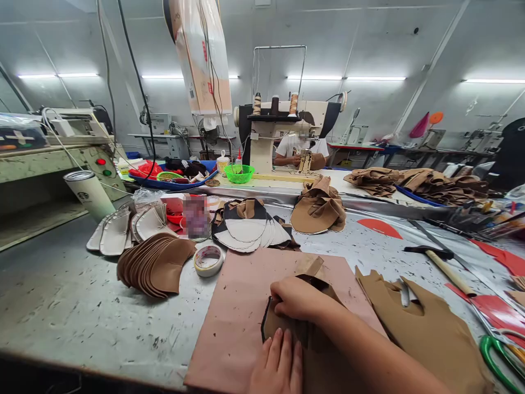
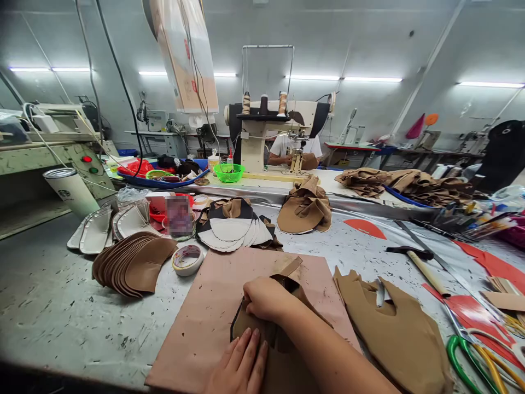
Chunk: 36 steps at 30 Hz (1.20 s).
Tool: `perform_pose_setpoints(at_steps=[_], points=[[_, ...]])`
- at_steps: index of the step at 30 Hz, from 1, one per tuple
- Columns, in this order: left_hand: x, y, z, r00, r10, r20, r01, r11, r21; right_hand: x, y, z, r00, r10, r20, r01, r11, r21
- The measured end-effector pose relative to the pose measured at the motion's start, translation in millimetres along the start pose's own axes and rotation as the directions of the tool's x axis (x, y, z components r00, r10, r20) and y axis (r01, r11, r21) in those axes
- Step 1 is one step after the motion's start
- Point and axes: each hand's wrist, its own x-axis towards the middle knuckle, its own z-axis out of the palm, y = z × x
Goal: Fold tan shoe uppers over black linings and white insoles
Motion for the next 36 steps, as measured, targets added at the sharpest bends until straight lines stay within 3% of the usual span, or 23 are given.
perform_pose_setpoints(at_steps=[6, 8, 11, 15, 22, 30, 36], points=[[5, -25, -13.4, 0.94, -0.16, 0.301, 0.225, 0.955, -0.196, 5, 1, -8, 0.999, 0.022, 0.034, -0.019, 0.996, -0.084], [11, -30, -20.8, 0.9, -0.149, 0.411, 0.266, 0.932, -0.247, 4, 10, -15, 0.997, 0.038, 0.07, -0.034, 0.998, -0.052], [24, -36, -32.6, 0.807, -0.106, 0.582, 0.346, 0.882, -0.319, 4, 22, -25, 0.992, 0.071, 0.102, -0.07, 0.997, -0.019], [36, -41, -41.6, 0.736, -0.036, 0.676, 0.391, 0.837, -0.382, 9, 22, -28, 0.989, 0.101, 0.106, -0.094, 0.993, -0.065], [55, -47, -41.4, 0.831, -0.078, 0.55, 0.34, 0.854, -0.393, 15, 6, -28, 0.988, 0.124, 0.087, -0.105, 0.974, -0.198], [56, -50, -33.1, 0.804, -0.063, 0.591, 0.381, 0.818, -0.431, 12, 11, -41, 0.977, 0.151, 0.148, -0.097, 0.942, -0.322], [64, -53, -35.2, 0.819, -0.039, 0.572, 0.352, 0.822, -0.448, 20, 15, -42, 0.984, 0.121, 0.133, -0.064, 0.927, -0.369]])
